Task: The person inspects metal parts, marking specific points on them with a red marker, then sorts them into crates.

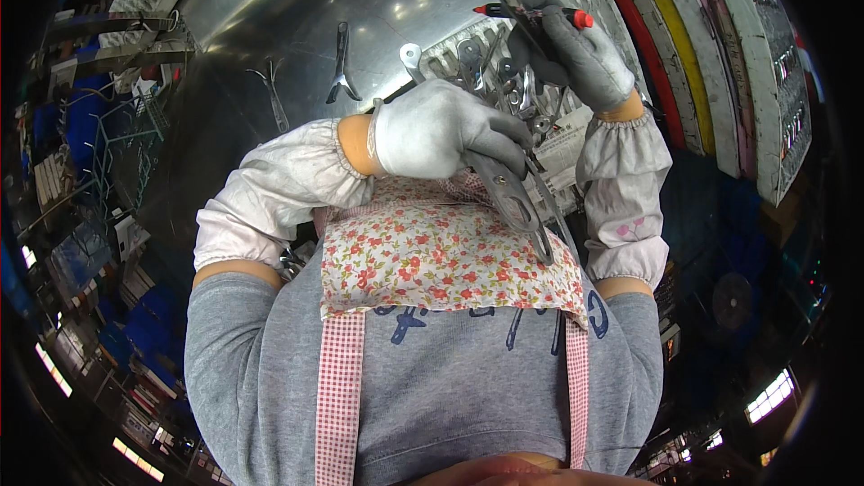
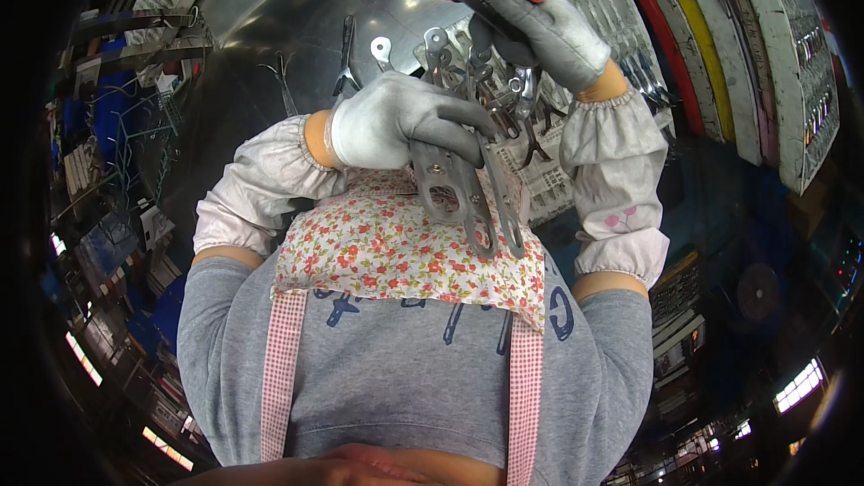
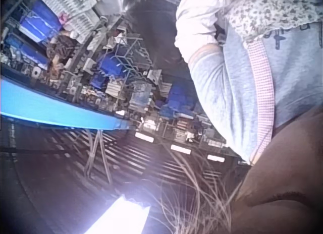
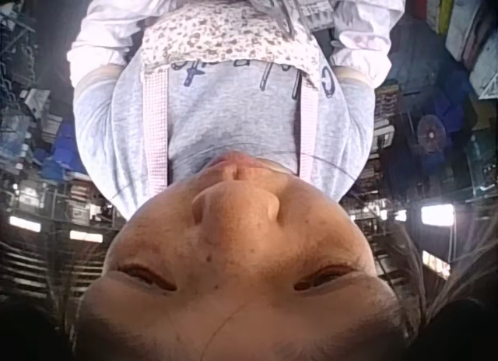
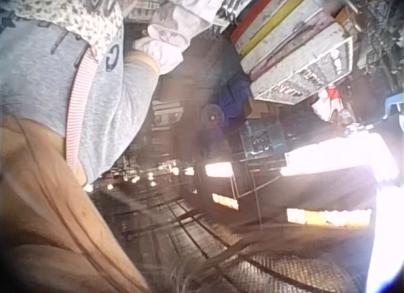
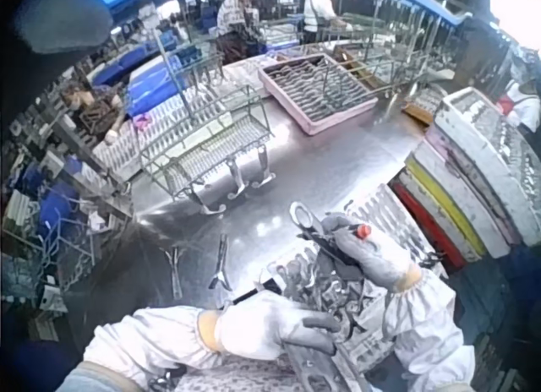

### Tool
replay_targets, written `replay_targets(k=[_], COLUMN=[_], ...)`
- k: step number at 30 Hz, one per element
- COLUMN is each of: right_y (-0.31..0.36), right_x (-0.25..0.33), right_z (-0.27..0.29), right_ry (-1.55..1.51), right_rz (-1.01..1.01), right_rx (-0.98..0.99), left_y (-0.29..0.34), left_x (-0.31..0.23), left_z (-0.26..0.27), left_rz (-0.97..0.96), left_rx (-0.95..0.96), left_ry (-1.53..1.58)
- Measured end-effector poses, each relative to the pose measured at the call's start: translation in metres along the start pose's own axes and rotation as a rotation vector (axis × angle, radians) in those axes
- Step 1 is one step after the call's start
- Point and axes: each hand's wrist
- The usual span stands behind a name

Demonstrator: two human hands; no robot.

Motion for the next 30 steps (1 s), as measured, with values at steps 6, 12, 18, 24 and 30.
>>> replay_targets(k=[6,12,18,24,30], right_y=[-0.005,-0.027,-0.061,-0.093,-0.089], right_x=[0.004,0.014,0.036,0.046,0.049], right_z=[0.005,-0.011,-0.029,-0.035,-0.036], right_ry=[0.073,0.077,0.028,0.390,0.306], right_rz=[-0.037,-0.053,-0.103,-0.127,-0.167], right_rx=[-0.048,-0.015,0.250,0.441,0.389], left_y=[0.008,0.023,0.035,0.038,0.042], left_x=[-0.001,-0.009,-0.013,-0.012,-0.009], left_z=[0.011,0.026,0.036,0.037,0.039], left_rz=[-0.004,0.102,0.095,0.087,0.088], left_rx=[-0.074,-0.067,0.033,0.144,0.131], left_ry=[0.019,0.049,0.007,0.044,0.060])
Point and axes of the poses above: each hand's wrist, its own y-axis away from the middle knuckle, its own z-axis out of the back of the hand, x = y × z, and after that the axes turned 14 degrees about x, right-handed
